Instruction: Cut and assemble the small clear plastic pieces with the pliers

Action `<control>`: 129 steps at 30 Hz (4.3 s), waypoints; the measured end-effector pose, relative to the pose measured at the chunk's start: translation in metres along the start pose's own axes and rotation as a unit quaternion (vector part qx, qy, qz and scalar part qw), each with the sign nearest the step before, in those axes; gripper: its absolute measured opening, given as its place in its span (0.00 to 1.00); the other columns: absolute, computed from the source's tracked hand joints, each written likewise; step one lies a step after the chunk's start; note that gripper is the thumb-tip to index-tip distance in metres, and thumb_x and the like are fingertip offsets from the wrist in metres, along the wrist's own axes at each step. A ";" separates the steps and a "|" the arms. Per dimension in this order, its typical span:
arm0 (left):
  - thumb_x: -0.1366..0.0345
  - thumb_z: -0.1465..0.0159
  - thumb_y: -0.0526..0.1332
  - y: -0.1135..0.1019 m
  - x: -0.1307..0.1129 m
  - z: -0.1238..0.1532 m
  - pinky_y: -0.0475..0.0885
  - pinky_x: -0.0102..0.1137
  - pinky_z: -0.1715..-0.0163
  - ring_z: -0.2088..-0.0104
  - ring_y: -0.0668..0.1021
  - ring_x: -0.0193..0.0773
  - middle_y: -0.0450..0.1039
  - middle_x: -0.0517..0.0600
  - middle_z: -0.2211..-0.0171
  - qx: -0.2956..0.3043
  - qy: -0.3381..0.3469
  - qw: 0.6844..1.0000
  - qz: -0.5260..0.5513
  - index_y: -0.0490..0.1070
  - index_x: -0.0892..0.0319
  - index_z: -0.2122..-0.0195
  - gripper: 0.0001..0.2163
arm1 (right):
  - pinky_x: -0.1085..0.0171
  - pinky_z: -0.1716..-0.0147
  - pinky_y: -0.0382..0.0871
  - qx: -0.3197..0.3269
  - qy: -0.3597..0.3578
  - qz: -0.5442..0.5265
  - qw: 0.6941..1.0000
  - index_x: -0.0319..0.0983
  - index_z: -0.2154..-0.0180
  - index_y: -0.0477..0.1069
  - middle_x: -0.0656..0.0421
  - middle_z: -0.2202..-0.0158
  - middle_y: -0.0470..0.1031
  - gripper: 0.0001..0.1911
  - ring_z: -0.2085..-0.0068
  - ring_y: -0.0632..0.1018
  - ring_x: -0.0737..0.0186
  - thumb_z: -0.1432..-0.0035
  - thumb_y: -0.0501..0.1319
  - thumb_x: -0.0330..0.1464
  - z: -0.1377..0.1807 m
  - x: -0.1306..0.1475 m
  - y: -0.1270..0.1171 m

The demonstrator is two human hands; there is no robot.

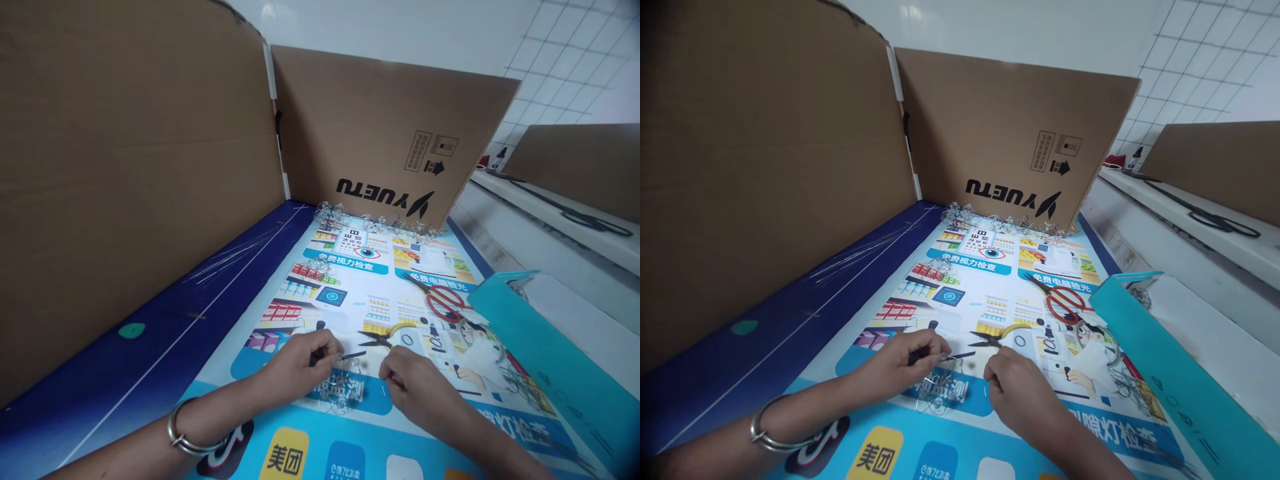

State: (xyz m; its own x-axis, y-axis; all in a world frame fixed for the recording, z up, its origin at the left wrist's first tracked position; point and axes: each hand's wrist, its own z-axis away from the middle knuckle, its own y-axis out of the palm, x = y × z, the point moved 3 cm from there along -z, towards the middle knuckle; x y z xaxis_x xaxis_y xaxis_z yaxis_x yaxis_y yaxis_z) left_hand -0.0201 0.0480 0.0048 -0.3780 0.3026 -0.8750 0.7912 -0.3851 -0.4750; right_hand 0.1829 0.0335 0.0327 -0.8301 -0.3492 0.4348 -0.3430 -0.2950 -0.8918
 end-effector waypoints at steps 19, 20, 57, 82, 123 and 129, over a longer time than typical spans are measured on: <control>0.69 0.37 0.48 -0.004 -0.001 -0.004 0.57 0.27 0.75 0.74 0.63 0.32 0.61 0.45 0.75 -0.014 -0.034 0.999 -0.023 0.58 0.59 0.71 0.06 | 0.68 0.68 0.61 -0.079 -0.100 -0.152 0.980 0.42 0.66 0.71 0.61 0.69 0.70 0.09 0.66 0.71 0.66 0.44 0.54 0.26 -0.049 0.022 0.006; 0.69 0.37 0.48 -0.004 0.000 -0.004 0.57 0.27 0.76 0.75 0.63 0.32 0.60 0.45 0.75 -0.013 -0.037 0.999 -0.019 0.58 0.59 0.71 0.06 | 0.68 0.68 0.62 -0.085 -0.108 -0.155 0.978 0.42 0.65 0.71 0.61 0.68 0.70 0.09 0.66 0.71 0.66 0.44 0.54 0.26 -0.051 0.021 0.007; 0.64 0.34 0.42 -0.004 -0.004 -0.002 0.59 0.30 0.73 0.73 0.65 0.35 0.62 0.46 0.73 -0.028 -0.028 0.997 -0.073 0.55 0.58 0.70 0.09 | 0.63 0.66 0.66 -0.130 -0.253 -0.094 0.954 0.38 0.67 0.68 0.55 0.67 0.68 0.08 0.65 0.69 0.63 0.43 0.51 0.25 -0.038 0.038 0.015; 0.64 0.34 0.43 -0.002 -0.002 -0.001 0.60 0.30 0.73 0.73 0.65 0.36 0.62 0.47 0.73 -0.021 -0.031 0.994 -0.098 0.56 0.58 0.70 0.09 | 0.63 0.65 0.64 -0.084 -0.225 -0.061 0.969 0.38 0.68 0.67 0.56 0.68 0.67 0.08 0.65 0.68 0.62 0.43 0.51 0.25 -0.040 0.038 0.018; 0.68 0.37 0.49 -0.012 0.002 -0.009 0.60 0.27 0.73 0.73 0.65 0.31 0.63 0.45 0.73 -0.021 -0.006 0.999 -0.033 0.63 0.60 0.71 0.08 | 0.45 0.52 0.56 -0.037 -0.093 0.167 0.981 0.44 0.48 0.63 0.50 0.47 0.62 0.27 0.47 0.60 0.44 0.52 0.62 0.38 -0.041 -0.025 -0.025; 0.67 0.36 0.48 -0.013 0.005 -0.010 0.60 0.26 0.73 0.73 0.65 0.31 0.63 0.45 0.73 -0.018 -0.036 0.999 -0.013 0.63 0.59 0.70 0.07 | 0.51 0.56 0.62 0.025 -0.125 0.210 0.969 0.45 0.50 0.63 0.54 0.53 0.66 0.21 0.53 0.66 0.51 0.47 0.57 0.31 -0.046 -0.031 -0.014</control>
State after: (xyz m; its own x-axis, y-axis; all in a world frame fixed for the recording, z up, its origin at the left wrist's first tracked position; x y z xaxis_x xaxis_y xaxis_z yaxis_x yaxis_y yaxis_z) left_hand -0.0275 0.0631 0.0076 -0.4304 0.2478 -0.8679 0.7978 -0.3454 -0.4942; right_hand 0.1932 0.0898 0.0255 -0.7579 -0.6499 0.0570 0.0289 -0.1208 -0.9923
